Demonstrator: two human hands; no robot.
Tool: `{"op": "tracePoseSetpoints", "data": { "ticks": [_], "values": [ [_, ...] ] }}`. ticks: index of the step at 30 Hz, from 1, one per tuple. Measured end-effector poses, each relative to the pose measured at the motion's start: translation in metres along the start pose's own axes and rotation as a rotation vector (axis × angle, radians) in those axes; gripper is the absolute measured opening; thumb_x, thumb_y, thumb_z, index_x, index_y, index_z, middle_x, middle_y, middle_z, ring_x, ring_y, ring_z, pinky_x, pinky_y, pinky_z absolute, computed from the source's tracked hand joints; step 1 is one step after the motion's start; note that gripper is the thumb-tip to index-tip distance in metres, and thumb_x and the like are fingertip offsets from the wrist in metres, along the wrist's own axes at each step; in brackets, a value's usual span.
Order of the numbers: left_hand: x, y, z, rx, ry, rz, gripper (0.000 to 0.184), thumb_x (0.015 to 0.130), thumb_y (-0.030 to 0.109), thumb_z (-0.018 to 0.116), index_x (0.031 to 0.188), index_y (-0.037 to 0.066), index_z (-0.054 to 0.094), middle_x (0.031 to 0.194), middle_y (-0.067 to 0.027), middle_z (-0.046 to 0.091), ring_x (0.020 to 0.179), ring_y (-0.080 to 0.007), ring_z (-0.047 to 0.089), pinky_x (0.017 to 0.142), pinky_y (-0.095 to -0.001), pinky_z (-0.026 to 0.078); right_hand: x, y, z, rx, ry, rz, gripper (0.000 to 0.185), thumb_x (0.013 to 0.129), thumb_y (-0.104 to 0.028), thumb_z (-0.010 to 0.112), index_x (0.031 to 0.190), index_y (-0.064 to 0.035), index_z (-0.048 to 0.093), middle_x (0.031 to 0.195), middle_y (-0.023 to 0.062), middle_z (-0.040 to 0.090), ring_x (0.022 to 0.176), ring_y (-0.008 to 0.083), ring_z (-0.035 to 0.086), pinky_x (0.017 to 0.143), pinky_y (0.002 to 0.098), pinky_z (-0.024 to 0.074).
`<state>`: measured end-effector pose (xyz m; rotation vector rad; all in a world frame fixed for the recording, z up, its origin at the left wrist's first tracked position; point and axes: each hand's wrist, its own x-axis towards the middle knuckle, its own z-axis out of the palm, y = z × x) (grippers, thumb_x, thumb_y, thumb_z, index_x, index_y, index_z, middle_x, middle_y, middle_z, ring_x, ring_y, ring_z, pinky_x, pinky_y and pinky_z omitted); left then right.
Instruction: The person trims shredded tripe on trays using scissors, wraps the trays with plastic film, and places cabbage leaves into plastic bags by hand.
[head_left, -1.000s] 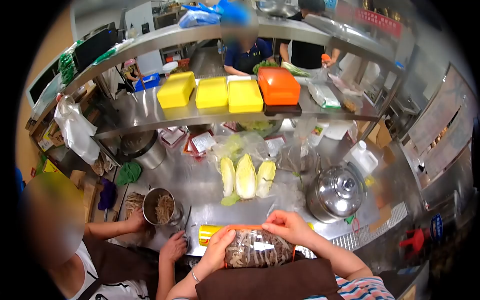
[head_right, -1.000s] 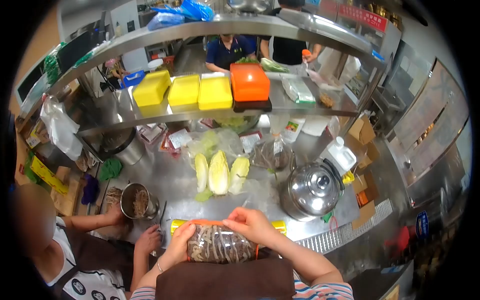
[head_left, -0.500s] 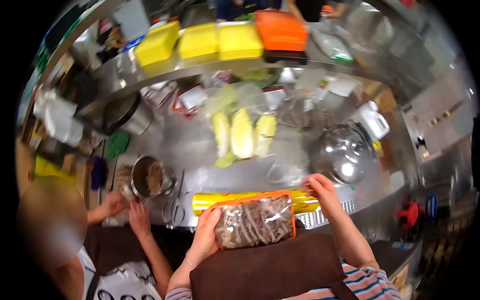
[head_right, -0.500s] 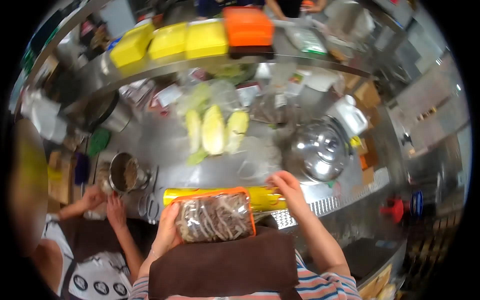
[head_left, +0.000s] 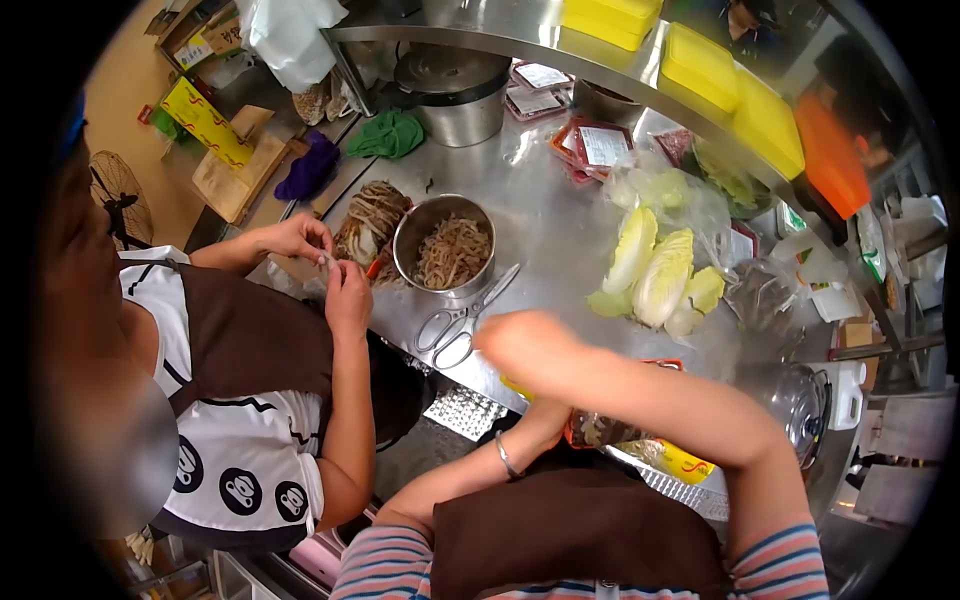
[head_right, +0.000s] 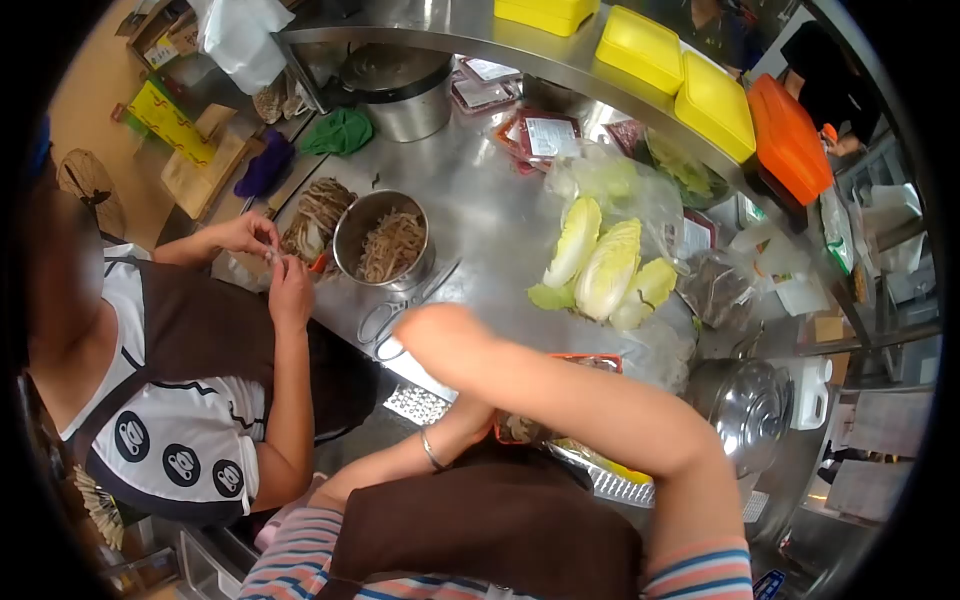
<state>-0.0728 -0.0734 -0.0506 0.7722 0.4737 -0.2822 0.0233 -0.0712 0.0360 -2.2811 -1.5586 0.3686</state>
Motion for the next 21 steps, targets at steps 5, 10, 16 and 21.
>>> {"op": "tracePoseSetpoints", "data": {
  "ticks": [5,10,16,21],
  "values": [
    [-0.007,-0.021,-0.018,0.006,-0.191,0.066,0.039,0.087,0.016,0.061,0.12,0.0,0.047,0.121,-0.0091,0.052,0.107,-0.0155,0.05,0.085,-0.0297,0.045,0.094,-0.006,0.13,-0.221,-0.221,-0.256,0.014,0.072,-0.011,0.058,0.081,-0.0061,0.068,0.089,0.0135,0.065,0.083,0.0284,0.064,0.067,0.0391,0.0526],
    [0.003,-0.028,-0.016,0.099,-0.085,0.12,0.02,0.088,0.012,0.059,0.105,0.003,0.056,0.099,-0.003,0.06,0.08,-0.0091,0.055,0.062,-0.0233,0.046,0.1,0.01,0.144,-0.344,-0.43,-0.435,0.012,0.071,-0.01,0.059,0.08,-0.0063,0.067,0.089,0.0122,0.064,0.076,0.0278,0.065,0.062,0.0393,0.0529],
    [0.002,-0.002,0.003,-0.036,-0.129,0.052,0.026,0.094,0.024,0.052,0.107,0.002,0.057,0.087,-0.0023,0.061,0.074,-0.0066,0.055,0.06,-0.0235,0.046,0.055,0.079,0.058,-0.348,-0.491,-0.333,0.014,0.071,-0.009,0.059,0.082,-0.0043,0.067,0.083,0.0141,0.067,0.077,0.029,0.066,0.065,0.0411,0.0531],
    [0.0,0.003,-0.006,0.015,-0.134,-0.012,0.026,0.095,0.022,0.047,0.108,0.001,0.056,0.097,-0.0051,0.062,0.086,-0.0117,0.058,0.076,-0.0258,0.048,0.011,0.15,0.03,-0.262,-0.298,0.167,0.011,0.075,-0.012,0.055,0.08,-0.0044,0.062,0.086,0.0157,0.062,0.075,0.0327,0.064,0.064,0.043,0.0521]
  ]
}}
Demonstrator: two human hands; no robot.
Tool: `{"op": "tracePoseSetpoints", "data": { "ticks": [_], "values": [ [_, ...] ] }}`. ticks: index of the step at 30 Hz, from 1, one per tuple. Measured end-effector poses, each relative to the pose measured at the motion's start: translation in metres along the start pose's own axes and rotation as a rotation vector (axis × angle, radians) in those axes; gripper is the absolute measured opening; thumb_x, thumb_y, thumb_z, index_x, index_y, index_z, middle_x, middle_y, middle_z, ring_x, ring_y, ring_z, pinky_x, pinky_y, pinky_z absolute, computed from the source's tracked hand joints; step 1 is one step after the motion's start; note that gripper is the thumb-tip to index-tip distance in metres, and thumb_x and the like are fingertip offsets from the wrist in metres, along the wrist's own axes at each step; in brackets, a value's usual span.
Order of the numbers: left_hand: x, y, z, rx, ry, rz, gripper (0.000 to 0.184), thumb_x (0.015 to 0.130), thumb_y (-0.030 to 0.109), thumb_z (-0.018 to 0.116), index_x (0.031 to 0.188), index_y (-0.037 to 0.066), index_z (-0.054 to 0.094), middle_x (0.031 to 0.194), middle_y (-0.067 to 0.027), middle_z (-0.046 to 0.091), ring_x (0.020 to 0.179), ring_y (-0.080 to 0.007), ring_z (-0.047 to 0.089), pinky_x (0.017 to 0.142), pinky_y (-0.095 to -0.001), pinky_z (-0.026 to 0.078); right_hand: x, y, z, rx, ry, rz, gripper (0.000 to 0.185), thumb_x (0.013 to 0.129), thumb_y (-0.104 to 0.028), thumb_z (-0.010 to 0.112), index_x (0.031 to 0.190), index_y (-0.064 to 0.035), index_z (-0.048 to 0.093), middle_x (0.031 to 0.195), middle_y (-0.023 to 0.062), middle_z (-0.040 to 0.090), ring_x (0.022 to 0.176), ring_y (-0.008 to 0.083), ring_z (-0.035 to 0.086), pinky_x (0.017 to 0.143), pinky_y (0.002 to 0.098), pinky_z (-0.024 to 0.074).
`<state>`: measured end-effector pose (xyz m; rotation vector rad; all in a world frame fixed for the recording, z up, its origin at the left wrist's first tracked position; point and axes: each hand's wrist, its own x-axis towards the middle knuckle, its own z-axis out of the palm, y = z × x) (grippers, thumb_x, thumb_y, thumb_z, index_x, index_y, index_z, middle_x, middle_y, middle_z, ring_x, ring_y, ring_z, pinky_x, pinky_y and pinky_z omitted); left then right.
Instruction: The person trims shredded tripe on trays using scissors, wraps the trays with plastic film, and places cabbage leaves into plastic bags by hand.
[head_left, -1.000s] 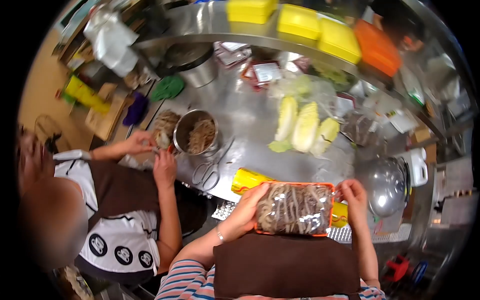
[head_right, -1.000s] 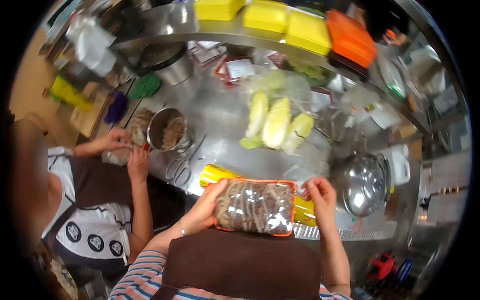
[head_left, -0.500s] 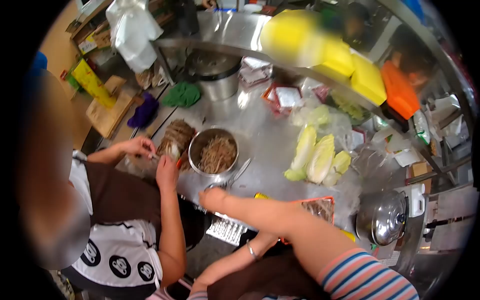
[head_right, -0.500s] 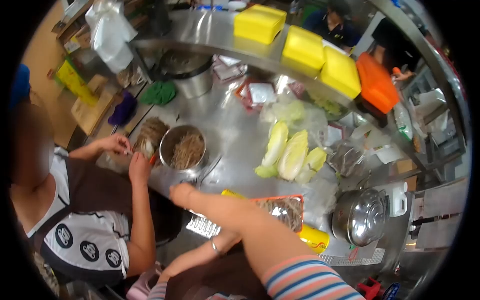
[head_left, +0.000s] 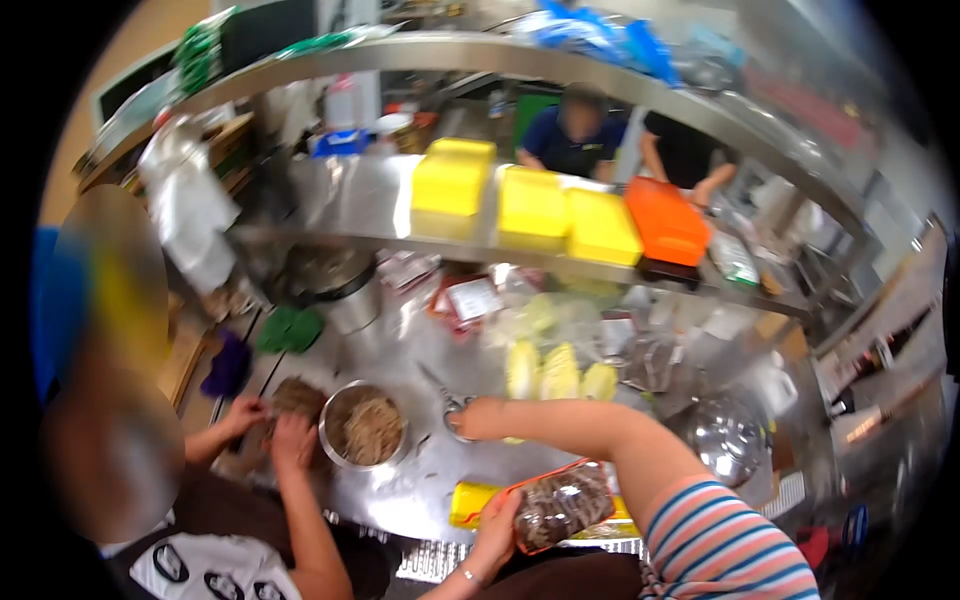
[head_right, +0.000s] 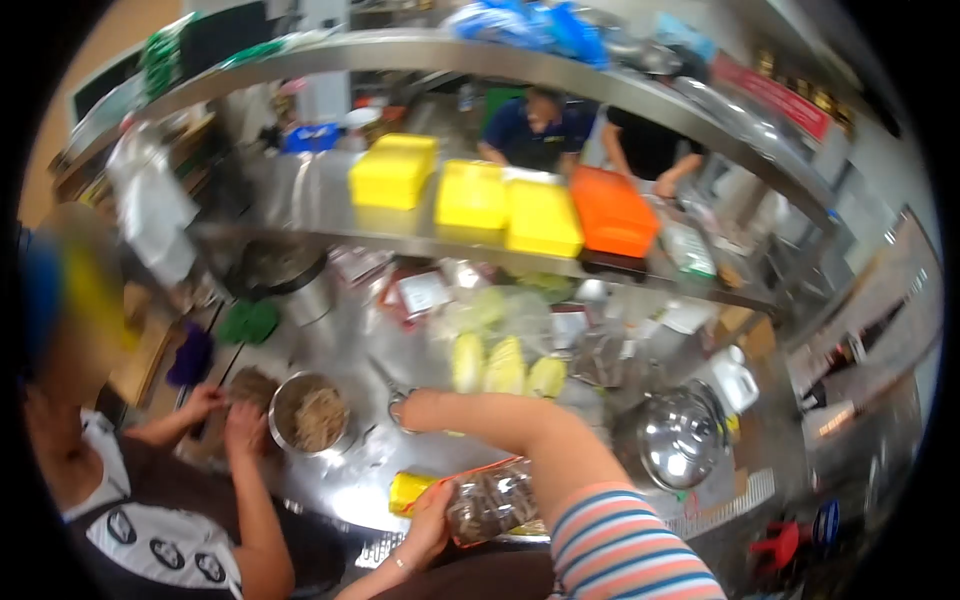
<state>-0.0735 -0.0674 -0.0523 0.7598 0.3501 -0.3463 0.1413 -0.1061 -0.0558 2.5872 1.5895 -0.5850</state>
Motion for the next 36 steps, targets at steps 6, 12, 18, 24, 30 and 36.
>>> {"op": "tracePoseSetpoints", "data": {
  "ticks": [6,12,18,24,30,36],
  "values": [
    [0.003,0.004,-0.003,0.043,-0.052,0.016,0.028,0.097,0.021,0.042,0.11,0.001,0.055,0.104,-0.0072,0.062,0.095,-0.0164,0.058,0.085,-0.0308,0.047,-0.02,0.022,0.032,0.053,0.289,-0.02,0.021,0.075,-0.011,0.052,0.094,-0.001,0.054,0.102,0.0209,0.053,0.073,0.0339,0.062,0.067,0.0434,0.0508],
    [0.004,0.008,-0.005,0.068,-0.05,-0.01,0.031,0.097,0.021,0.042,0.113,-0.002,0.053,0.106,-0.0098,0.061,0.094,-0.0183,0.059,0.084,-0.0318,0.047,0.012,0.006,0.031,0.393,0.405,0.614,0.02,0.082,-0.008,0.046,0.101,-0.001,0.049,0.105,0.0225,0.055,0.078,0.0366,0.062,0.067,0.0452,0.0508],
    [0.001,0.01,-0.001,0.214,0.05,-0.005,0.034,0.094,0.028,0.047,0.112,0.0,0.055,0.099,-0.0083,0.06,0.089,-0.0172,0.057,0.077,-0.0292,0.048,-0.001,-0.022,-0.007,0.499,0.326,0.815,0.031,0.086,-0.012,0.047,0.116,-0.0048,0.043,0.109,0.0248,0.055,0.095,0.0371,0.06,0.077,0.0439,0.0503],
    [0.007,0.001,-0.022,0.236,0.139,-0.094,0.037,0.095,0.029,0.046,0.116,0.0,0.052,0.105,-0.0092,0.059,0.092,-0.0179,0.057,0.079,-0.0311,0.049,0.015,-0.004,0.019,0.615,0.415,0.832,0.039,0.081,-0.019,0.056,0.117,-0.0074,0.043,0.107,0.0217,0.057,0.097,0.0343,0.06,0.078,0.0457,0.0493],
    [0.001,0.008,-0.004,0.219,0.13,-0.067,0.041,0.095,0.034,0.043,0.117,0.0,0.052,0.107,-0.0095,0.059,0.094,-0.0183,0.058,0.081,-0.0322,0.049,-0.027,0.014,-0.01,1.042,0.381,0.808,0.045,0.077,-0.024,0.064,0.117,-0.0085,0.048,0.089,0.0136,0.063,0.077,0.023,0.063,0.065,0.0361,0.0498],
    [0.007,0.009,-0.009,0.184,-0.008,-0.112,0.045,0.097,0.037,0.037,0.121,0.002,0.048,0.112,-0.0117,0.058,0.099,-0.023,0.059,0.082,-0.0375,0.051,-0.188,-0.018,-0.035,1.735,0.501,0.331,0.049,0.082,-0.032,0.069,0.122,-0.0119,0.049,0.073,-0.0012,0.054,0.054,0.0058,0.046,0.047,0.0218,0.0369]
  ]
}}
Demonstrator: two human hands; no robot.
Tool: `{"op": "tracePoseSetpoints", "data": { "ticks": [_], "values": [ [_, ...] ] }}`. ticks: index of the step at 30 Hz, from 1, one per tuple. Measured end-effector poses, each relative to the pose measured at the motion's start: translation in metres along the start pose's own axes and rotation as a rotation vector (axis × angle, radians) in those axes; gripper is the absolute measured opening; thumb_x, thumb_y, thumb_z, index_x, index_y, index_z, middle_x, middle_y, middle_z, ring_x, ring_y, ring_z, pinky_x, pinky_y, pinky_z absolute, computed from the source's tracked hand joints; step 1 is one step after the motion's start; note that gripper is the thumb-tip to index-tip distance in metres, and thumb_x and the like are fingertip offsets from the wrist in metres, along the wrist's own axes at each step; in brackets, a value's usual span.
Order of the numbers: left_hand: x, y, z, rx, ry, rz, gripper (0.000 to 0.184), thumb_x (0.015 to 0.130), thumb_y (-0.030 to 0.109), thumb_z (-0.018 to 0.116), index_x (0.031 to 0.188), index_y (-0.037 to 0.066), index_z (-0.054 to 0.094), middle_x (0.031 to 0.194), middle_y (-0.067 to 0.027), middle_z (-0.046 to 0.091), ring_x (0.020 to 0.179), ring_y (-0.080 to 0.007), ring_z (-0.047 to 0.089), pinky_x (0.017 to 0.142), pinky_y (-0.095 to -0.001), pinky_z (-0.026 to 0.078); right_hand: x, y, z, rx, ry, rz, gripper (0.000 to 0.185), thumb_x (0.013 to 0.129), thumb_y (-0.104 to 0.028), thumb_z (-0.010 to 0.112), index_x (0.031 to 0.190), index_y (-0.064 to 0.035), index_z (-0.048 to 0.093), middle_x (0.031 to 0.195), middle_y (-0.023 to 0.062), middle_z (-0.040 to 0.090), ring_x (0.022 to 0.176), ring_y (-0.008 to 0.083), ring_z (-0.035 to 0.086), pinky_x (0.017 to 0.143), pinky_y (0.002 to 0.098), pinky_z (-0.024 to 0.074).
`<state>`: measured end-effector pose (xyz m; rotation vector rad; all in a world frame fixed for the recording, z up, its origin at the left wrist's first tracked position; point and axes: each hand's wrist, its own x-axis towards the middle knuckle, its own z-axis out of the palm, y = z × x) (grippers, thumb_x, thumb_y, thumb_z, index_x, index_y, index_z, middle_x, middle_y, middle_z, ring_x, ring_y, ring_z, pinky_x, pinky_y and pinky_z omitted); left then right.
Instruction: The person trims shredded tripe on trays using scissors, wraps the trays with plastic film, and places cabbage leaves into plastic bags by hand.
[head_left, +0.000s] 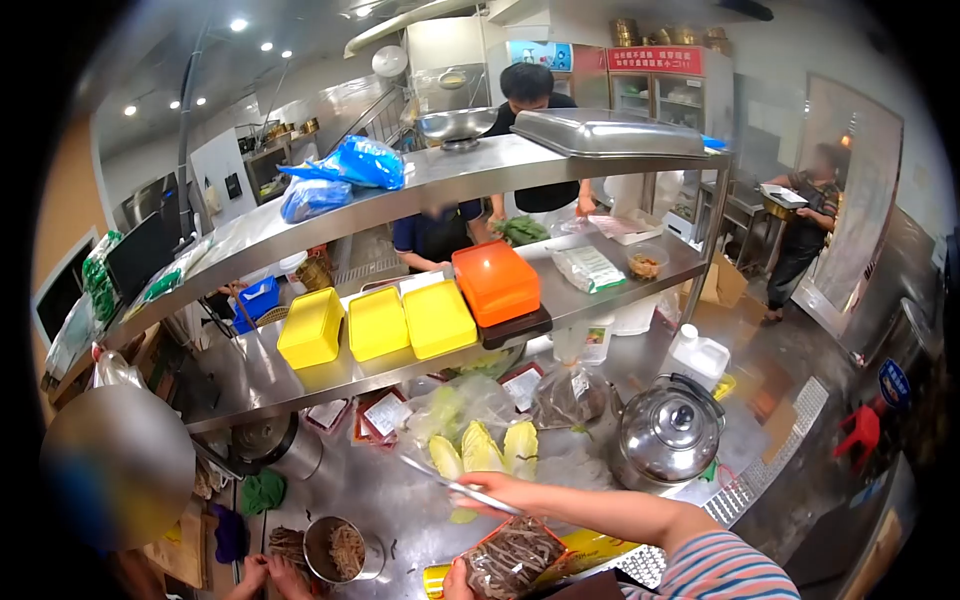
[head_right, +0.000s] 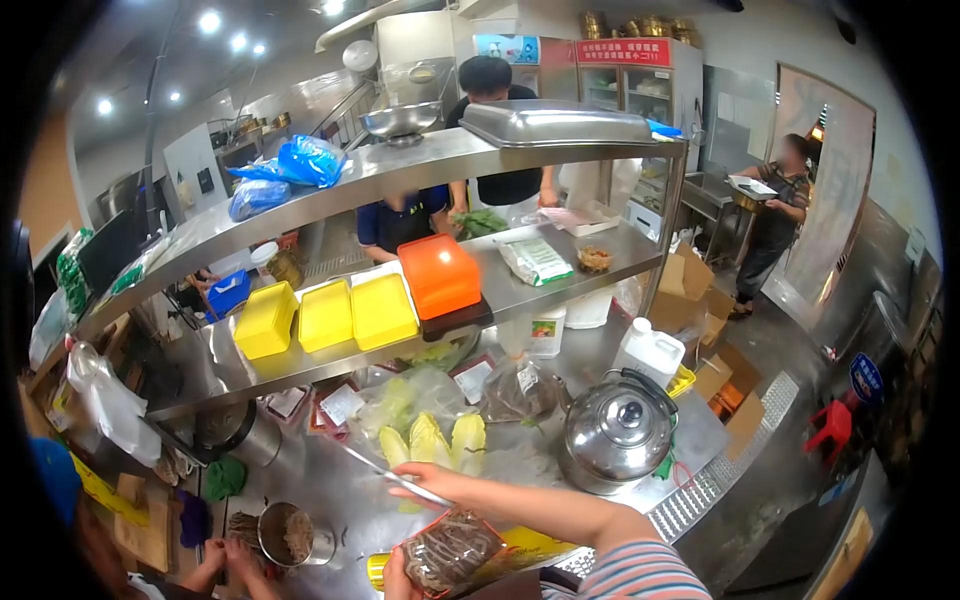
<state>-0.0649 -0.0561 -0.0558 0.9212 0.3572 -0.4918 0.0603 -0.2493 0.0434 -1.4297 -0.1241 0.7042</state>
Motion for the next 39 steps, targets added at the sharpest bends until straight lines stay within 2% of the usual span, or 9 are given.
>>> {"op": "tracePoseSetpoints", "data": {
  "ticks": [2,5,7,8,10,12,16,21,39],
  "values": [
    [0.002,0.001,-0.003,0.005,-0.003,-0.06,0.047,0.098,0.038,0.033,0.125,0.003,0.045,0.117,-0.0134,0.056,0.107,-0.0266,0.056,0.086,-0.0412,0.05,-0.064,0.001,-0.012,-0.031,0.114,-0.107,0.048,0.083,-0.031,0.068,0.122,-0.0105,0.049,0.081,-0.0016,0.055,0.067,0.0043,0.049,0.054,0.0199,0.0385],
    [-0.007,0.013,0.015,-0.139,0.021,-0.119,0.043,0.097,0.034,0.038,0.125,0.002,0.044,0.118,-0.0139,0.057,0.091,-0.0231,0.06,0.078,-0.0371,0.052,-0.145,0.016,-0.028,-0.108,0.348,-0.206,0.046,0.083,-0.033,0.068,0.118,-0.0085,0.052,0.092,0.0008,0.058,0.078,0.0075,0.054,0.065,0.0228,0.0442],
    [-0.006,0.022,0.025,-0.02,-0.026,0.142,0.046,0.098,0.034,0.034,0.124,-0.002,0.047,0.116,-0.0113,0.057,0.108,-0.0224,0.054,0.094,-0.038,0.044,-0.184,0.046,-0.048,-0.225,0.473,-0.181,0.045,0.08,-0.028,0.071,0.115,-0.0062,0.053,0.095,0.0016,0.057,0.087,0.0091,0.054,0.076,0.0251,0.0446],
    [0.0,0.028,0.026,0.002,-0.117,0.135,0.053,0.097,0.042,0.03,0.124,0.0,0.047,0.12,-0.0113,0.056,0.113,-0.0236,0.052,0.097,-0.0398,0.042,-0.203,0.05,-0.05,-0.278,0.563,-0.209,0.046,0.078,-0.026,0.073,0.113,-0.0054,0.052,0.094,0.0022,0.056,0.087,0.0092,0.052,0.077,0.025,0.0439],
    [0.002,0.043,0.024,0.018,-0.021,0.118,0.043,0.095,0.041,0.043,0.116,0.004,0.05,0.114,-0.0088,0.058,0.103,-0.0201,0.057,0.089,-0.036,0.046,-0.237,0.06,-0.062,-0.502,0.679,-0.324,0.049,0.074,-0.027,0.077,0.11,-0.0044,0.052,0.095,0.0017,0.052,0.083,0.0099,0.049,0.073,0.0234,0.0423],
    [0.001,0.061,0.042,0.017,0.0,0.207,0.041,0.095,0.04,0.043,0.115,0.006,0.051,0.116,-0.0075,0.057,0.104,-0.0188,0.055,0.089,-0.0353,0.046,-0.268,0.038,-0.058,-0.666,0.746,-0.18,0.055,0.067,-0.029,0.08,0.11,-0.0068,0.054,0.096,0.0058,0.055,0.082,0.016,0.054,0.069,0.0268,0.0444],
    [-0.012,0.11,0.088,-0.067,-0.081,0.248,0.039,0.095,0.037,0.044,0.117,0.005,0.051,0.12,-0.0087,0.055,0.109,-0.0208,0.054,0.094,-0.0361,0.044,-0.298,0.022,-0.061,-1.142,0.686,-0.122,0.055,0.063,-0.038,0.078,0.105,-0.0105,0.056,0.094,0.0091,0.057,0.089,0.0293,0.055,0.073,0.0366,0.0451],
    [-0.006,0.128,0.097,0.0,-0.188,0.267,0.039,0.093,0.036,0.048,0.118,0.006,0.053,0.117,-0.0073,0.058,0.106,-0.0202,0.057,0.094,-0.0353,0.045,-0.297,0.026,-0.063,-1.321,0.583,-0.141,0.056,0.061,-0.039,0.078,0.105,-0.0115,0.057,0.097,0.0093,0.054,0.094,0.0302,0.053,0.078,0.0419,0.043],
    [-0.016,0.143,0.132,-0.159,-0.326,0.162,0.034,0.094,0.03,0.047,0.114,0.004,0.056,0.111,-0.0083,0.062,0.099,-0.0197,0.061,0.088,-0.0343,0.049,-0.141,0.062,-0.023,-1.356,0.205,-0.38,0.05,0.063,-0.044,0.075,0.098,-0.0096,0.061,0.086,0.0154,0.055,0.07,0.0322,0.061,0.06,0.0416,0.0492]
  ]
}}
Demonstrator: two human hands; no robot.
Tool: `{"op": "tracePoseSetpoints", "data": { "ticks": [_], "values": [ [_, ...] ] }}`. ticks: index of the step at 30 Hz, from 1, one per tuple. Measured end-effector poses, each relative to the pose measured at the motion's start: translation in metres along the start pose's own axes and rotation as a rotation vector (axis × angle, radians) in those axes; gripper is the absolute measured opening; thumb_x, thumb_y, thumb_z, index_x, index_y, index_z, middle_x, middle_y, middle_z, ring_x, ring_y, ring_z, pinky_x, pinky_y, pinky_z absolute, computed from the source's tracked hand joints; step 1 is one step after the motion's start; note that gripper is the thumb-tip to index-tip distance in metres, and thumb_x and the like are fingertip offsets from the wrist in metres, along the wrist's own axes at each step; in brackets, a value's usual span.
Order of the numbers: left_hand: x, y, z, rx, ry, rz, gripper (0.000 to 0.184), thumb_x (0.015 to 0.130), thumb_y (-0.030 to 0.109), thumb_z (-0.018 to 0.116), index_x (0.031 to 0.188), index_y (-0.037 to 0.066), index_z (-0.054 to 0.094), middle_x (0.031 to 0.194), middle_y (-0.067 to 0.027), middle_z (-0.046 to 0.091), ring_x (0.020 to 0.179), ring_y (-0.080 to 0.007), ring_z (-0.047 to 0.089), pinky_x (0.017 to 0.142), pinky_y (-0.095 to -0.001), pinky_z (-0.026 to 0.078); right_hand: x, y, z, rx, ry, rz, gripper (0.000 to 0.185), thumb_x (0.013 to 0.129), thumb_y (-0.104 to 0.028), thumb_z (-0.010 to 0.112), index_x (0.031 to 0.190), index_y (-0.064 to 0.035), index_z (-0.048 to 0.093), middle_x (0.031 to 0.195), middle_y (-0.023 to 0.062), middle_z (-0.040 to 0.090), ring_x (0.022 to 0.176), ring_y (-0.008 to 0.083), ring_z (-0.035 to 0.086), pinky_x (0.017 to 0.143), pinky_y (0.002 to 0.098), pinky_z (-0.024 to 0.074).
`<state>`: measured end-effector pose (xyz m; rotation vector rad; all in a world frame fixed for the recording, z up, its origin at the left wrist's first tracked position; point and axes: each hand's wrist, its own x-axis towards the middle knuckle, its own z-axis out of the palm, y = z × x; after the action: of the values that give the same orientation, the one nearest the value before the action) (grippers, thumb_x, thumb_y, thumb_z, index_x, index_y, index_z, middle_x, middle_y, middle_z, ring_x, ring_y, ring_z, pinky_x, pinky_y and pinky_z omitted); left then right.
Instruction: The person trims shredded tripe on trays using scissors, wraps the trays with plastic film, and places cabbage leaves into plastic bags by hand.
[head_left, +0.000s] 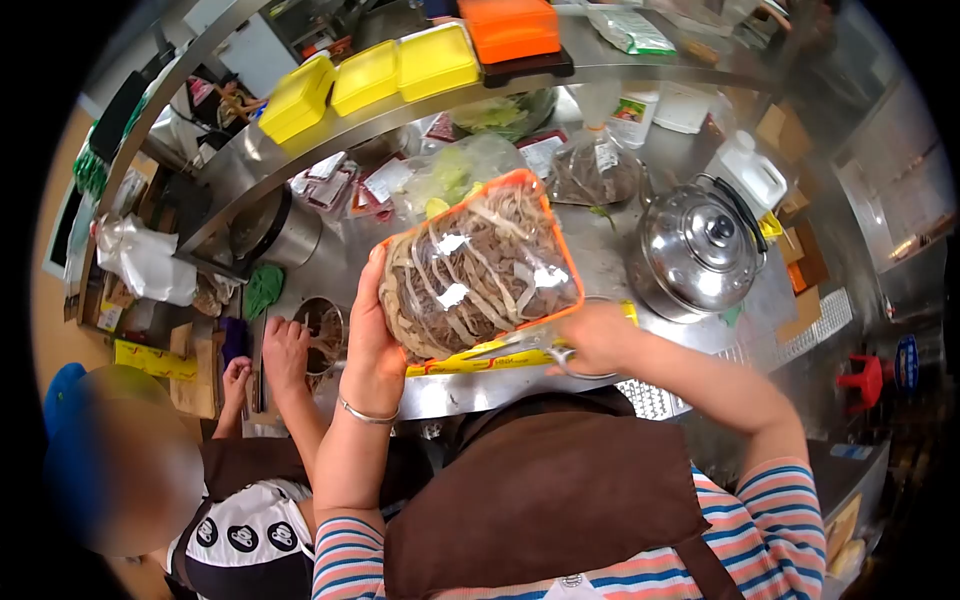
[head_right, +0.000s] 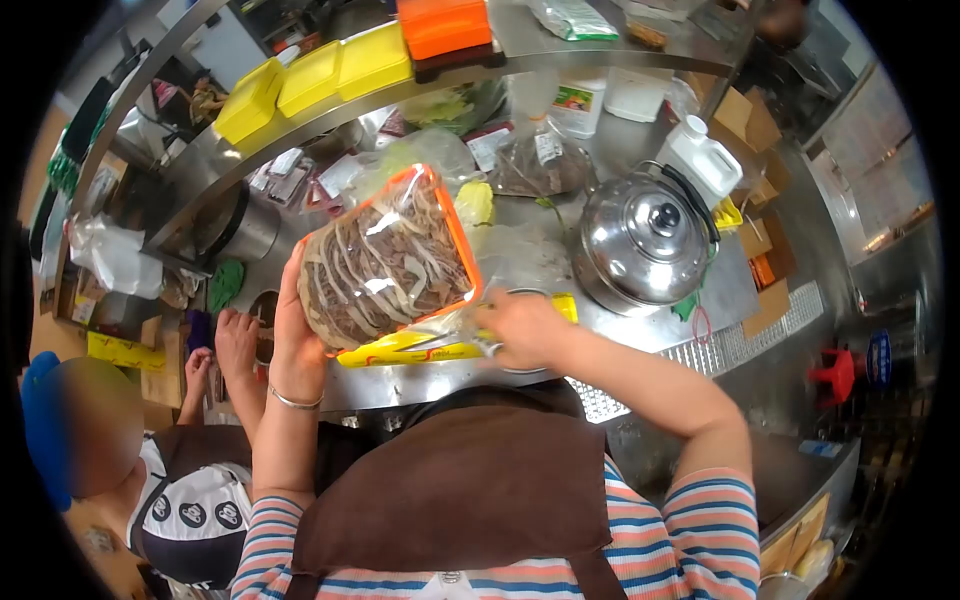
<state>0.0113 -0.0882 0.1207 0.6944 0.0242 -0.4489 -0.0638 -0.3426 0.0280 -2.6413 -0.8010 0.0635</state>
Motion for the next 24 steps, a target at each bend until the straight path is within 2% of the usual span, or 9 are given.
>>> {"op": "tracePoseSetpoints", "data": {
  "ticks": [4,6,10,12,15,19,21,23,24],
  "values": [
    [0.004,0.015,0.008,-0.058,-0.035,0.092,0.03,0.094,0.027,0.047,0.114,0.006,0.057,0.112,-0.0071,0.063,0.101,-0.0202,0.06,0.089,-0.0345,0.049,0.075,-0.047,0.031,0.089,0.1,-0.128,0.041,0.068,-0.037,0.072,0.095,-0.0076,0.061,0.081,0.0149,0.059,0.076,0.0321,0.062,0.065,0.0424,0.0495],
    [0.002,0.025,0.014,-0.032,-0.02,0.141,0.031,0.094,0.029,0.048,0.114,0.007,0.056,0.113,-0.0069,0.062,0.101,-0.0189,0.06,0.089,-0.0341,0.048,0.102,-0.071,0.01,0.215,-0.001,-0.08,0.036,0.068,-0.029,0.069,0.095,-0.0066,0.061,0.083,0.0142,0.061,0.079,0.0323,0.062,0.068,0.0425,0.0498],
    [-0.006,0.057,0.031,-0.028,-0.069,0.219,0.035,0.095,0.033,0.044,0.117,0.007,0.054,0.116,-0.009,0.06,0.105,-0.0215,0.058,0.091,-0.0386,0.047,0.123,-0.022,0.042,0.093,0.131,-0.044,0.036,0.066,-0.022,0.069,0.098,-0.0074,0.059,0.088,0.0152,0.063,0.08,0.033,0.062,0.069,0.0431,0.0496],
    [-0.007,0.07,0.028,-0.018,-0.12,0.252,0.036,0.096,0.032,0.041,0.118,0.006,0.053,0.117,-0.0099,0.059,0.105,-0.0232,0.058,0.093,-0.0406,0.047,0.119,0.009,0.033,0.084,0.023,0.115,0.036,0.066,-0.021,0.07,0.097,-0.008,0.059,0.089,0.0153,0.063,0.083,0.0325,0.062,0.07,0.0424,0.0493],
    [-0.005,0.083,0.015,-0.006,0.023,0.306,0.036,0.096,0.032,0.041,0.117,0.005,0.054,0.117,-0.0093,0.059,0.106,-0.0223,0.057,0.092,-0.0394,0.048,0.125,0.039,0.018,0.047,-0.13,0.142,0.036,0.067,-0.023,0.068,0.1,-0.01,0.06,0.092,0.014,0.064,0.086,0.0314,0.062,0.072,0.0416,0.0489],
    [-0.002,0.093,0.003,-0.013,-0.074,0.285,0.036,0.096,0.029,0.041,0.117,0.003,0.054,0.117,-0.0105,0.059,0.107,-0.0236,0.057,0.093,-0.0405,0.047,0.143,0.083,0.052,0.243,-0.16,0.09,0.036,0.072,-0.023,0.064,0.106,-0.0128,0.062,0.098,0.0111,0.065,0.09,0.03,0.062,0.079,0.0394,0.0477],
    [-0.001,0.094,0.002,0.026,0.008,0.318,0.037,0.096,0.031,0.04,0.117,0.004,0.055,0.117,-0.0086,0.059,0.105,-0.0221,0.058,0.092,-0.0386,0.047,0.147,0.093,0.066,0.223,-0.364,0.159,0.035,0.075,-0.028,0.062,0.106,-0.0131,0.063,0.101,0.0116,0.065,0.093,0.0293,0.061,0.08,0.0379,0.0476],
    [0.0,0.096,-0.001,0.039,0.056,0.31,0.036,0.096,0.031,0.041,0.116,0.004,0.055,0.116,-0.0086,0.06,0.105,-0.022,0.058,0.092,-0.0385,0.047,0.136,0.086,0.058,0.133,-0.29,0.162,0.035,0.08,-0.034,0.059,0.105,-0.0097,0.064,0.1,0.0128,0.065,0.092,0.0277,0.062,0.08,0.0368,0.0477],
    [-0.001,0.096,-0.002,0.042,0.075,0.314,0.037,0.096,0.031,0.041,0.116,0.004,0.055,0.116,-0.0086,0.06,0.105,-0.0219,0.058,0.092,-0.0385,0.047,0.124,0.063,0.029,0.397,-0.065,0.173,0.039,0.082,-0.037,0.057,0.108,-0.0086,0.062,0.105,0.0119,0.064,0.096,0.026,0.061,0.083,0.0368,0.0464]
  ]
}}
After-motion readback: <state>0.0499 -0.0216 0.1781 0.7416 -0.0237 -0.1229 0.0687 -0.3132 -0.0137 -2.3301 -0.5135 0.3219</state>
